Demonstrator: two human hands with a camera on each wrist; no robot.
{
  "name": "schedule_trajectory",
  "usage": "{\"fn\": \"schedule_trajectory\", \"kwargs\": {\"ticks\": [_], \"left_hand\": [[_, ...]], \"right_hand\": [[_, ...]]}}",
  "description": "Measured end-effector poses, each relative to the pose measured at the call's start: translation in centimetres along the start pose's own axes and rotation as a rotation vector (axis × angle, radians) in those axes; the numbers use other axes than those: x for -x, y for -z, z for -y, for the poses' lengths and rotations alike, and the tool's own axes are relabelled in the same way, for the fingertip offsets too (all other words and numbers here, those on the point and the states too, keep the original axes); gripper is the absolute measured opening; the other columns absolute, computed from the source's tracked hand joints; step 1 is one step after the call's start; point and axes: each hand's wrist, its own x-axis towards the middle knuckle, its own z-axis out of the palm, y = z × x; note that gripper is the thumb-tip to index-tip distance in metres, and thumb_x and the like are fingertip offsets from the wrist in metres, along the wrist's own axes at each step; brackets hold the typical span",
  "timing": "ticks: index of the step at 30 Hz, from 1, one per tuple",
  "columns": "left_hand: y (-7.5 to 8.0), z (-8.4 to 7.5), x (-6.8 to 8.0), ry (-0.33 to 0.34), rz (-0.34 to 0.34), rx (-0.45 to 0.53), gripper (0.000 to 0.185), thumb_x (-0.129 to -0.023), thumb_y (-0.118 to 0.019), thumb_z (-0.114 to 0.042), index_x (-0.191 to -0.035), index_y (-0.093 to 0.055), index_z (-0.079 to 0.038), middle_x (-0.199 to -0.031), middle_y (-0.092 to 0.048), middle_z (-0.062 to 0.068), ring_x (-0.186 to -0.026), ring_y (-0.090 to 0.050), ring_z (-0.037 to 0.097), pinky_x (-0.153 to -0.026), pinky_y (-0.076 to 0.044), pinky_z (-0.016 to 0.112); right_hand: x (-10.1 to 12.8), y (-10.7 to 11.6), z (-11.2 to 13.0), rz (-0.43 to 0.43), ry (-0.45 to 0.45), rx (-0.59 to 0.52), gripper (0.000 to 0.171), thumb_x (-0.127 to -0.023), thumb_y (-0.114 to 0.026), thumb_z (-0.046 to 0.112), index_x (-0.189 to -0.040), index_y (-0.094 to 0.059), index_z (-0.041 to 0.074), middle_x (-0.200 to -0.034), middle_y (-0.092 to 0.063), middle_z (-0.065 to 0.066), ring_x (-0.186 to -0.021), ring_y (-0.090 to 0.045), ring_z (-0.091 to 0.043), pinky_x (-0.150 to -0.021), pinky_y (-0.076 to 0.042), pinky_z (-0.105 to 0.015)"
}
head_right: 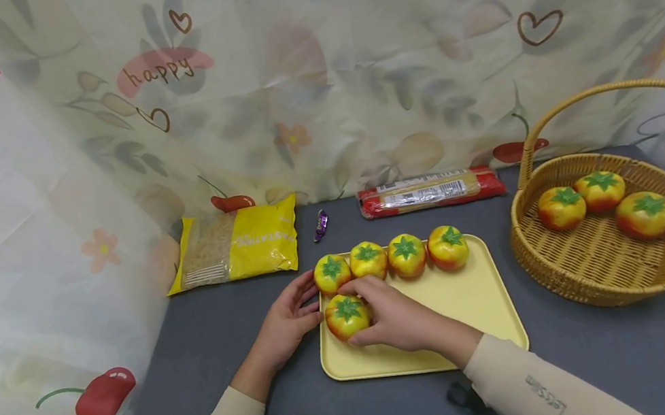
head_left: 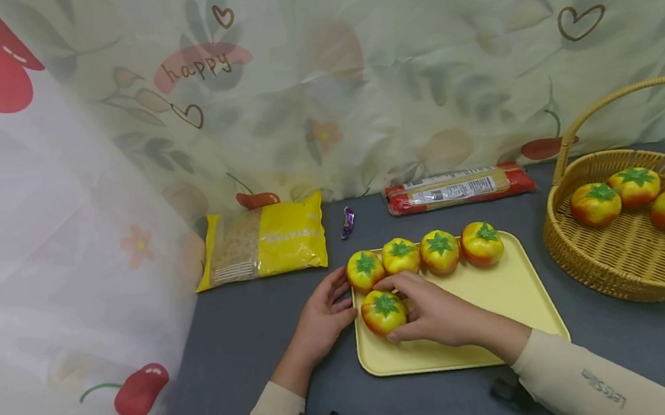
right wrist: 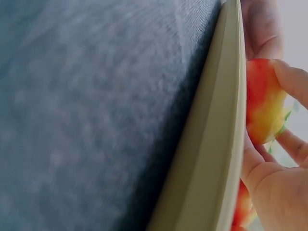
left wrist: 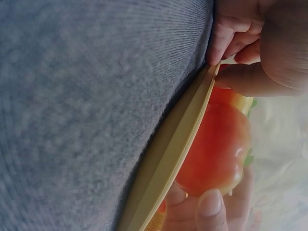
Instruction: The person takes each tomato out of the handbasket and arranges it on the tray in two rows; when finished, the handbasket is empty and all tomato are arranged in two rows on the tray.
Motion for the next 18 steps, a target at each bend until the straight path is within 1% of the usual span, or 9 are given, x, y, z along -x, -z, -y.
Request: {"fn": "schedule_trajectory", "kwargs": {"ticks": [5,10,18], "left_hand": [[0.03,-0.02,0.01,-0.005,0.003,0.006,0.079,-0.098,-0.07,0.01,-0.168,-0.037,-0.004,-0.168,-0.043,0.016,-0.152,-0.045,0.031,-0.116,-0.047,0.043],[0.04,0.03,0.03,-0.013,0.009,0.016,0.079,-0.098,-0.071,0.009,-0.168,-0.036,-0.004,-0.168,-0.042,0.015,-0.152,-0.044,0.031,-0.116,-0.047,0.042],[0.02,0.02,0.02,-0.021,0.01,0.027,0.08,-0.098,-0.07,0.01,-0.169,-0.036,-0.003,-0.169,-0.042,0.016,-0.152,-0.043,0.031,-0.117,-0.047,0.043]], "right_hand": [[-0.24,-0.34,-0.17,-0.029,-0.015,0.018,0.072,-0.094,-0.091,0.024,-0.153,-0.055,0.007,-0.144,-0.054,-0.012,-0.121,-0.057,-0.028,-0.09,-0.062,-0.033],[-0.41,-0.51,-0.29,-0.045,-0.029,0.014,0.072,-0.094,-0.09,0.024,-0.154,-0.054,0.008,-0.145,-0.053,-0.012,-0.121,-0.057,-0.028,-0.09,-0.062,-0.033],[-0.51,-0.59,-0.13,-0.065,-0.03,0.029,0.071,-0.095,-0.09,0.023,-0.154,-0.053,0.007,-0.147,-0.052,-0.013,-0.124,-0.056,-0.029,-0.092,-0.062,-0.034]]}}
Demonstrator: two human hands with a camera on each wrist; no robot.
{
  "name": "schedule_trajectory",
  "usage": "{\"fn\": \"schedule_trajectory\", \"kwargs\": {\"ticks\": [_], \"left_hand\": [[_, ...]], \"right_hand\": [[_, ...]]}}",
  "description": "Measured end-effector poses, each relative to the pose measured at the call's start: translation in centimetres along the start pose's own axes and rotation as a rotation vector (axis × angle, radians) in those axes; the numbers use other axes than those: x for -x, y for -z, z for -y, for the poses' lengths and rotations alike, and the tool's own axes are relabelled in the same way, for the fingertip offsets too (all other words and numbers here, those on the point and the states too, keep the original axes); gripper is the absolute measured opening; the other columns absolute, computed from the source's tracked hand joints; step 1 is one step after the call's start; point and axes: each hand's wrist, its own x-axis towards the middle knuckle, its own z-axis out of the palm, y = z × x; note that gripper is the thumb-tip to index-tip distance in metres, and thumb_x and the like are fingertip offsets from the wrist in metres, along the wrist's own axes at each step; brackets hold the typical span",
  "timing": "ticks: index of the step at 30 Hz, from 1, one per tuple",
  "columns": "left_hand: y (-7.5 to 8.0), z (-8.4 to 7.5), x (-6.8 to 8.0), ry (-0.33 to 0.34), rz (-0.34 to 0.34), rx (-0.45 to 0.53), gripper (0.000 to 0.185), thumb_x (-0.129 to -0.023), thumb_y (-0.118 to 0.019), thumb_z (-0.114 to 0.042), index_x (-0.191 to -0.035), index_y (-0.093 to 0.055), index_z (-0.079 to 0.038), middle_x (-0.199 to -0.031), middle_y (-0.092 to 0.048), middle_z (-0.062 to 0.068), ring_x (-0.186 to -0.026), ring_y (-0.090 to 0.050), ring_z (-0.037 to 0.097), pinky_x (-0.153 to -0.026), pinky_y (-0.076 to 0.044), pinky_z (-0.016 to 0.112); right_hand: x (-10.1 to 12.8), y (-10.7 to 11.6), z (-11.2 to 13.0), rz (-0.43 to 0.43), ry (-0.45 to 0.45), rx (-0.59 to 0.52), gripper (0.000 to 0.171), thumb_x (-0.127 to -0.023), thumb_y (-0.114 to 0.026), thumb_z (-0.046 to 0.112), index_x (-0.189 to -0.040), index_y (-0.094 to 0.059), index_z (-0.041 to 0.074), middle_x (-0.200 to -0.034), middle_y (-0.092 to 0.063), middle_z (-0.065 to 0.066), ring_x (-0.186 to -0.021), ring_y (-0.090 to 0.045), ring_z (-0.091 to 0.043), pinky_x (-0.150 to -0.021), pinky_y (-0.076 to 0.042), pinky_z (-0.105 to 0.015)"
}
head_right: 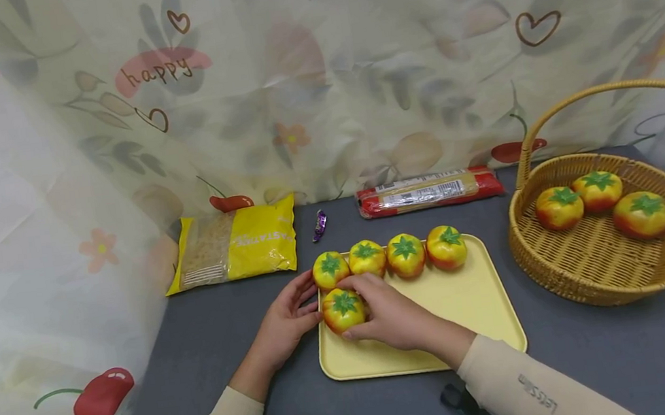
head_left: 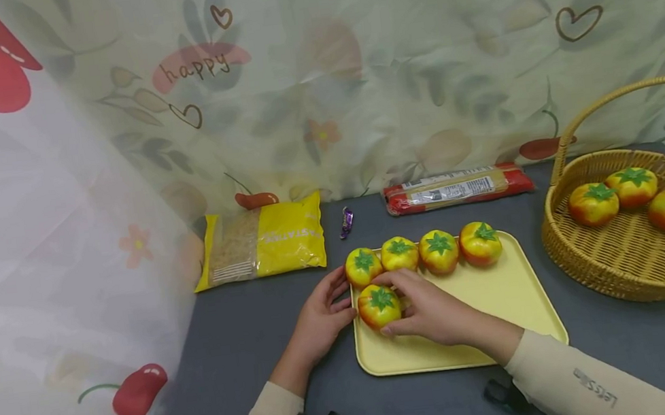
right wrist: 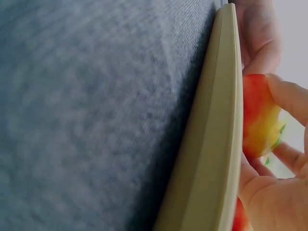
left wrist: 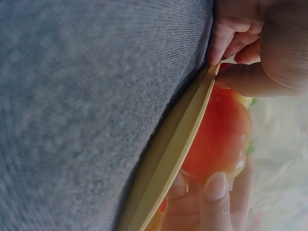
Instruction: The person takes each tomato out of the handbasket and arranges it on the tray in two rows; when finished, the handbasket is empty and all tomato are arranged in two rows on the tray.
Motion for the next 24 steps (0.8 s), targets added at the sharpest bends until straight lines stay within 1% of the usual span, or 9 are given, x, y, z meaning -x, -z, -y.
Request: {"fn": "schedule_trajectory", "kwargs": {"ticks": [7,13,24], "left_hand": [[0.03,0.03,-0.02,0.009,-0.002,0.0,0.08,-0.098,-0.071,0.009,-0.169,-0.036,-0.004,-0.169,-0.041,0.015,-0.153,-0.043,0.031,-0.116,-0.047,0.042],[-0.03,-0.14,0.04,-0.006,0.003,0.003,0.08,-0.098,-0.072,0.009,-0.168,-0.036,-0.003,-0.169,-0.041,0.016,-0.153,-0.043,0.032,-0.117,-0.046,0.044],[-0.01,-0.17,0.07,-0.005,0.001,0.001,0.08,-0.099,-0.073,0.008,-0.168,-0.036,-0.003,-0.169,-0.041,0.016,-0.153,-0.043,0.031,-0.117,-0.046,0.044]], "right_hand": [[-0.15,-0.16,0.01,-0.033,-0.003,0.029,0.07,-0.095,-0.089,0.024,-0.154,-0.053,0.009,-0.147,-0.051,-0.012,-0.125,-0.055,-0.028,-0.092,-0.062,-0.036],[-0.27,-0.29,0.08,-0.058,0.0,0.052,0.07,-0.095,-0.09,0.025,-0.154,-0.054,0.01,-0.147,-0.052,-0.011,-0.124,-0.054,-0.027,-0.091,-0.061,-0.036],[-0.29,-0.54,0.46,-0.091,-0.019,0.105,0.072,-0.095,-0.09,0.023,-0.155,-0.053,0.009,-0.148,-0.055,-0.01,-0.121,-0.057,-0.025,-0.091,-0.061,-0.036]]}}
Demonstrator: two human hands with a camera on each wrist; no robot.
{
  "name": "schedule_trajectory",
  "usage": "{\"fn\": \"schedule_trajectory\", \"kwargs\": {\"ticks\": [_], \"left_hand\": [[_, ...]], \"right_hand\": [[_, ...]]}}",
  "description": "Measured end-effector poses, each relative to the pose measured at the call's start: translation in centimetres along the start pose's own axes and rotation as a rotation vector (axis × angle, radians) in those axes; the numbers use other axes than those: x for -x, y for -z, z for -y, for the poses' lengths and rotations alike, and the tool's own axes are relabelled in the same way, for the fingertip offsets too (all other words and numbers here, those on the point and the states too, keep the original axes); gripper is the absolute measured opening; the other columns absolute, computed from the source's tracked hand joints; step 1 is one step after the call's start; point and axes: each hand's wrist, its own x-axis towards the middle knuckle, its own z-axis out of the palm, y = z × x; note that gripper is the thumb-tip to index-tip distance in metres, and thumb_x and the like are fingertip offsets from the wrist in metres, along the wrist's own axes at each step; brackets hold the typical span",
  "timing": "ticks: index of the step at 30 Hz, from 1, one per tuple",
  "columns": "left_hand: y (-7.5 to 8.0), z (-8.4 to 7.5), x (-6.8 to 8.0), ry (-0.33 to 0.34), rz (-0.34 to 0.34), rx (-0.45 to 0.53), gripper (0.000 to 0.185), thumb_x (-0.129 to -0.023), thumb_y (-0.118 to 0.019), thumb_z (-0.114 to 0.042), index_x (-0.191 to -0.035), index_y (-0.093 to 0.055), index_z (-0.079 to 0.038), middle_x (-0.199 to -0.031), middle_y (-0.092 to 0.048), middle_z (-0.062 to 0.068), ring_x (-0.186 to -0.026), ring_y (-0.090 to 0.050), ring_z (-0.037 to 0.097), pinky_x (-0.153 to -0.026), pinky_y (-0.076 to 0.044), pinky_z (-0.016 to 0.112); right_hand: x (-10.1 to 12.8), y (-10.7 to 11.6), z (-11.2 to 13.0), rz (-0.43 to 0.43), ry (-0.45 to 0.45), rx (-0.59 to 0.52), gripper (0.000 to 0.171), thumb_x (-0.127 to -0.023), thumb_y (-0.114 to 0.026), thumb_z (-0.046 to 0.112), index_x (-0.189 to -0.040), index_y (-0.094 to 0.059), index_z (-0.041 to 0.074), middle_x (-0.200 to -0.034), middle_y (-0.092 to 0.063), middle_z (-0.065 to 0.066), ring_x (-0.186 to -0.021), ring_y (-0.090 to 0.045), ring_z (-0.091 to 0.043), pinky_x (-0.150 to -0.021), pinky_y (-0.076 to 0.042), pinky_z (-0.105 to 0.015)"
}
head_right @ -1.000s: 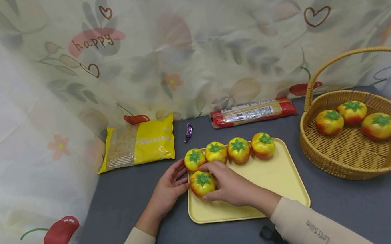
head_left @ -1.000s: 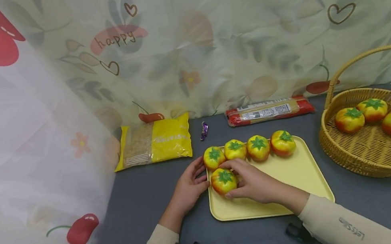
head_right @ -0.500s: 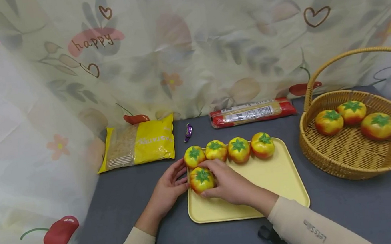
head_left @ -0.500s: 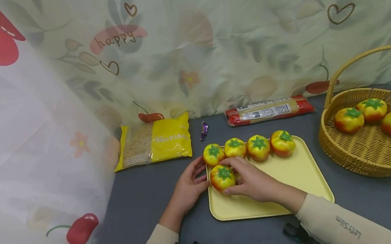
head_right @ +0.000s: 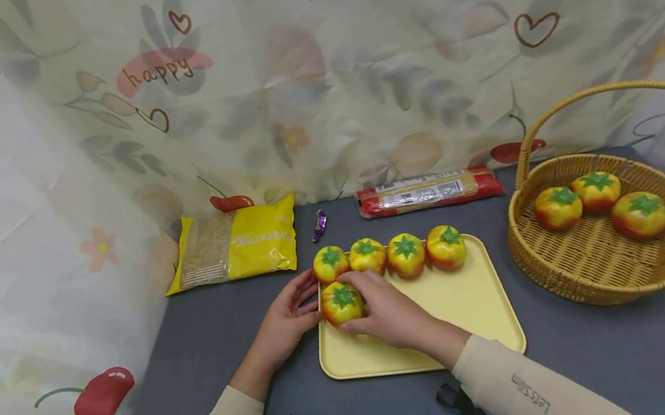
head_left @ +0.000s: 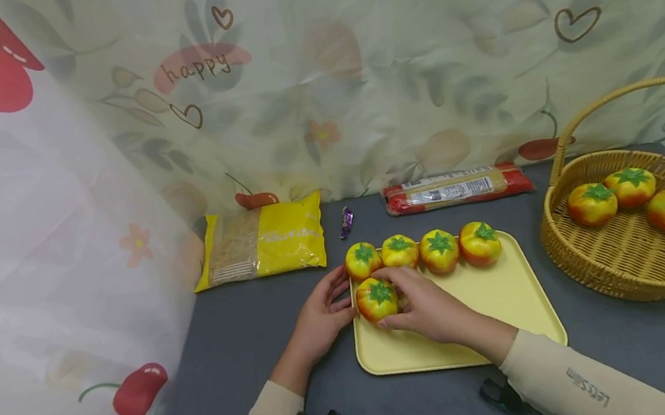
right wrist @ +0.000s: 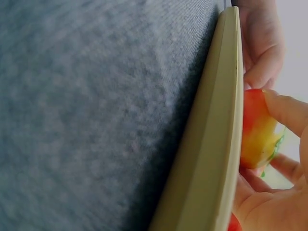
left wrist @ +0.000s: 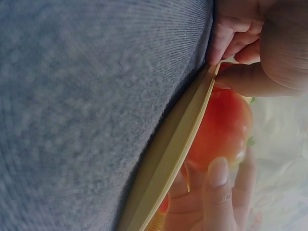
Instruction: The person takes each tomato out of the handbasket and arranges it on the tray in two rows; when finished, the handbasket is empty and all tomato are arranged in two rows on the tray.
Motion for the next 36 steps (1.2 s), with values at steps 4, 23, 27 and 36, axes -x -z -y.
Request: {"fn": "schedule_trajectory", "kwargs": {"ticks": [4,23,27,36], "left_hand": [[0.0,0.0,0.0,0.003,-0.003,-0.006,0.08,-0.099,-0.073,0.008,-0.168,-0.036,-0.003,-0.169,-0.042,0.016,-0.153,-0.043,0.032,-0.117,-0.046,0.044],[-0.1,0.1,0.0,0.004,-0.013,-0.023,0.079,-0.098,-0.071,0.01,-0.168,-0.036,-0.003,-0.168,-0.043,0.016,-0.152,-0.043,0.032,-0.116,-0.047,0.044],[-0.1,0.0,0.0,0.01,-0.013,-0.024,0.079,-0.099,-0.071,0.009,-0.168,-0.036,-0.004,-0.168,-0.043,0.016,-0.152,-0.043,0.031,-0.117,-0.047,0.044],[-0.1,0.0,0.0,0.014,-0.019,-0.02,0.08,-0.098,-0.072,0.009,-0.168,-0.036,-0.004,-0.167,-0.043,0.016,-0.152,-0.044,0.032,-0.117,-0.047,0.044]], "right_hand": [[0.1,-0.1,-0.1,-0.008,0.005,0.001,0.073,-0.094,-0.091,0.021,-0.155,-0.053,0.008,-0.147,-0.054,-0.011,-0.118,-0.058,-0.024,-0.089,-0.061,-0.034],[1.6,1.2,-0.1,0.0,-0.012,-0.061,0.072,-0.097,-0.087,0.027,-0.157,-0.051,0.009,-0.154,-0.051,-0.013,-0.128,-0.06,-0.034,-0.088,-0.063,-0.037],[2.2,2.1,-0.2,-0.018,-0.031,-0.082,0.072,-0.098,-0.086,0.027,-0.158,-0.051,0.009,-0.154,-0.052,-0.013,-0.13,-0.059,-0.036,-0.091,-0.063,-0.04],[3.7,4.8,-1.0,-0.103,-0.03,-0.084,0.069,-0.101,-0.082,0.029,-0.159,-0.05,0.008,-0.153,-0.055,-0.016,-0.128,-0.063,-0.037,-0.093,-0.062,-0.044]]}}
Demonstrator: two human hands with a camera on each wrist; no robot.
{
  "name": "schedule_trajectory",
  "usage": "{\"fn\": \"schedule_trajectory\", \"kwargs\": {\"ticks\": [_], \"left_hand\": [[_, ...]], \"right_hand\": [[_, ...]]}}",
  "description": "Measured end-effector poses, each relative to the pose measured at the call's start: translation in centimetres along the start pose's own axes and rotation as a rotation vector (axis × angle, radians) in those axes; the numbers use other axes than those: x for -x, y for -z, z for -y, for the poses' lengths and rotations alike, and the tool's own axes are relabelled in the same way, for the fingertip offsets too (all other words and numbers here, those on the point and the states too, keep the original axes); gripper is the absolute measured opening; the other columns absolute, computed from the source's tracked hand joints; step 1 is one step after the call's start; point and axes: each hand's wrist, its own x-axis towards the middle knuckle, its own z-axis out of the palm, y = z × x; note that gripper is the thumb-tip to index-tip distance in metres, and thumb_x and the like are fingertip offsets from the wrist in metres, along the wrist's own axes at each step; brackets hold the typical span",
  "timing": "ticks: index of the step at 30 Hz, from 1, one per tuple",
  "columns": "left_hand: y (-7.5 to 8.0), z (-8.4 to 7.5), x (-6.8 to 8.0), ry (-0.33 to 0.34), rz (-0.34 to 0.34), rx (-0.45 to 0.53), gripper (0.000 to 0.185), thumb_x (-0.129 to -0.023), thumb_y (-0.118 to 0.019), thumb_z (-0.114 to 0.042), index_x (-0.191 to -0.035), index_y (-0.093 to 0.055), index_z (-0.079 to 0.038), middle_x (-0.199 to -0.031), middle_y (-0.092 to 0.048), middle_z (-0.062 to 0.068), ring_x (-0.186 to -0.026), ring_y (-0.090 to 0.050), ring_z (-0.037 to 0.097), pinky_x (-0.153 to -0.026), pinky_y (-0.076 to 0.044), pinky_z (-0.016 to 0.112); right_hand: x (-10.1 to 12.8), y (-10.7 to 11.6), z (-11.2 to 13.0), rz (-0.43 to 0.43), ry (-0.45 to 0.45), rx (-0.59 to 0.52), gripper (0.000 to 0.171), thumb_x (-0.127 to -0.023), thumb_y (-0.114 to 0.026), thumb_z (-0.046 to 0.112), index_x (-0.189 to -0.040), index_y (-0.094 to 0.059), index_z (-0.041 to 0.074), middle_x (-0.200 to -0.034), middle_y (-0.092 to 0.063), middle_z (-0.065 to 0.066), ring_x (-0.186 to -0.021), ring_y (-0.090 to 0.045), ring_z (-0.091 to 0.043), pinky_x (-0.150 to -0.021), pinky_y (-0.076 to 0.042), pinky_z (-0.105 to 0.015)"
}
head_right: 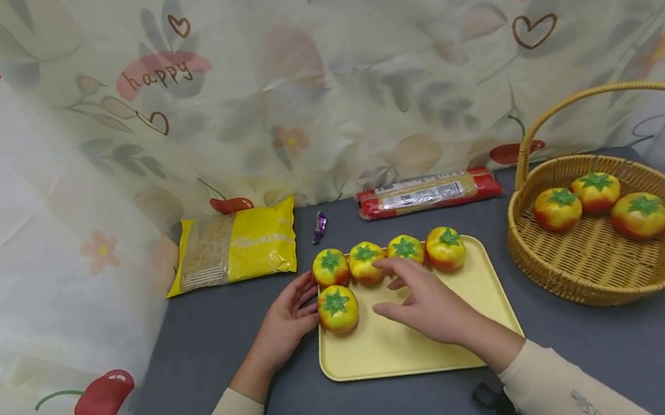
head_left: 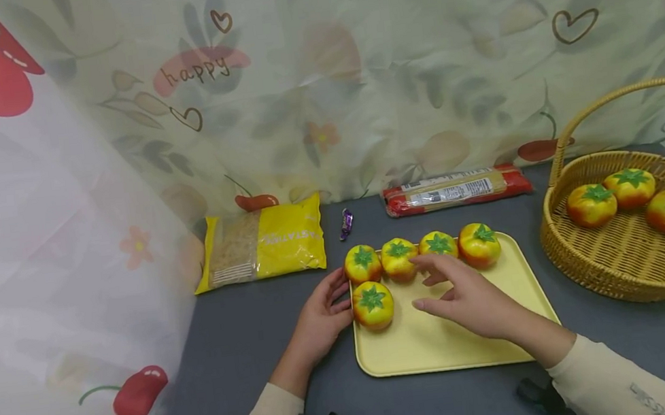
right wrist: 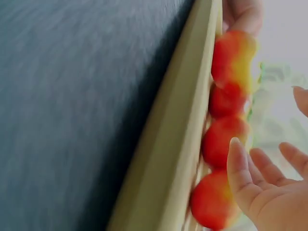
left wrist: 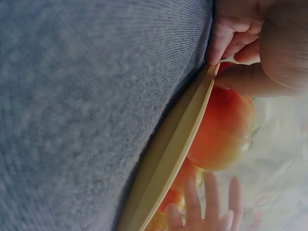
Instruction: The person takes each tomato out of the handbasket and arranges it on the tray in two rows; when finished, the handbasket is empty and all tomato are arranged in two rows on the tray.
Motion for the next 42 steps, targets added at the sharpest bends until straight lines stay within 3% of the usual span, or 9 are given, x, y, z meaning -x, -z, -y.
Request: {"fn": "schedule_trajectory", "kwargs": {"ticks": [8,16,19,28,36,39,42], "left_hand": [[0.0,0.0,0.1,-0.003,0.001,0.002,0.079,-0.099,-0.072,0.009,-0.169,-0.036,-0.004,-0.168,-0.043,0.016,-0.152,-0.043,0.032,-0.117,-0.047,0.044],[0.0,-0.1,0.2,0.0,-0.002,0.009,0.079,-0.099,-0.072,0.009,-0.168,-0.036,-0.004,-0.168,-0.043,0.016,-0.152,-0.043,0.032,-0.117,-0.047,0.044],[0.0,-0.1,0.2,-0.002,-0.003,0.014,0.079,-0.099,-0.072,0.008,-0.168,-0.036,-0.004,-0.168,-0.043,0.016,-0.152,-0.043,0.032,-0.117,-0.047,0.044],[0.0,0.1,0.1,0.014,0.001,0.019,0.08,-0.099,-0.076,0.004,-0.168,-0.037,-0.006,-0.169,-0.043,0.014,-0.151,-0.045,0.033,-0.115,-0.048,0.043],[0.1,0.1,0.1,0.006,0.005,0.02,0.081,-0.098,-0.074,0.007,-0.169,-0.036,-0.005,-0.169,-0.042,0.013,-0.152,-0.043,0.03,-0.116,-0.048,0.041],[0.1,0.1,0.1,0.007,0.006,0.022,0.081,-0.098,-0.073,0.008,-0.169,-0.036,-0.006,-0.168,-0.043,0.013,-0.152,-0.043,0.029,-0.116,-0.048,0.04],[0.1,0.2,0.1,0.005,0.008,0.021,0.081,-0.098,-0.073,0.009,-0.169,-0.036,-0.005,-0.168,-0.043,0.014,-0.152,-0.043,0.03,-0.117,-0.047,0.042]], "right_hand": [[1.1,3.2,-0.2,-0.095,0.033,0.002,0.062,-0.103,-0.08,0.024,-0.155,-0.051,0.004,-0.146,-0.058,-0.017,-0.127,-0.064,-0.038,-0.092,-0.06,-0.044],[2.1,6.3,-0.6,-0.171,0.07,-0.002,0.056,-0.106,-0.076,0.017,-0.155,-0.05,0.007,-0.144,-0.058,-0.019,-0.124,-0.064,-0.039,-0.089,-0.058,-0.023],[2.5,7.3,-1.1,-0.201,0.102,-0.004,0.057,-0.106,-0.074,0.011,-0.156,-0.049,0.005,-0.144,-0.057,-0.021,-0.122,-0.062,-0.039,-0.087,-0.058,-0.02],[3.2,10.3,-2.9,-0.332,0.129,0.066,0.055,-0.105,-0.072,0.004,-0.155,-0.049,0.0,-0.14,-0.059,-0.02,-0.115,-0.06,-0.011,-0.086,-0.051,-0.011],[4.0,13.2,-4.1,-0.395,0.049,0.057,0.055,-0.107,-0.071,0.009,-0.157,-0.048,0.004,-0.133,-0.058,0.007,-0.113,-0.058,-0.004,-0.084,-0.05,-0.008],[4.2,14.2,-4.4,-0.419,0.025,0.047,0.052,-0.108,-0.07,0.011,-0.156,-0.05,0.008,-0.131,-0.058,0.009,-0.111,-0.06,-0.003,-0.084,-0.05,-0.008],[4.4,15.1,-4.6,-0.445,-0.029,0.088,0.052,-0.109,-0.069,0.018,-0.157,-0.049,0.009,-0.132,-0.059,0.001,-0.109,-0.058,-0.001,-0.08,-0.048,-0.008]]}}
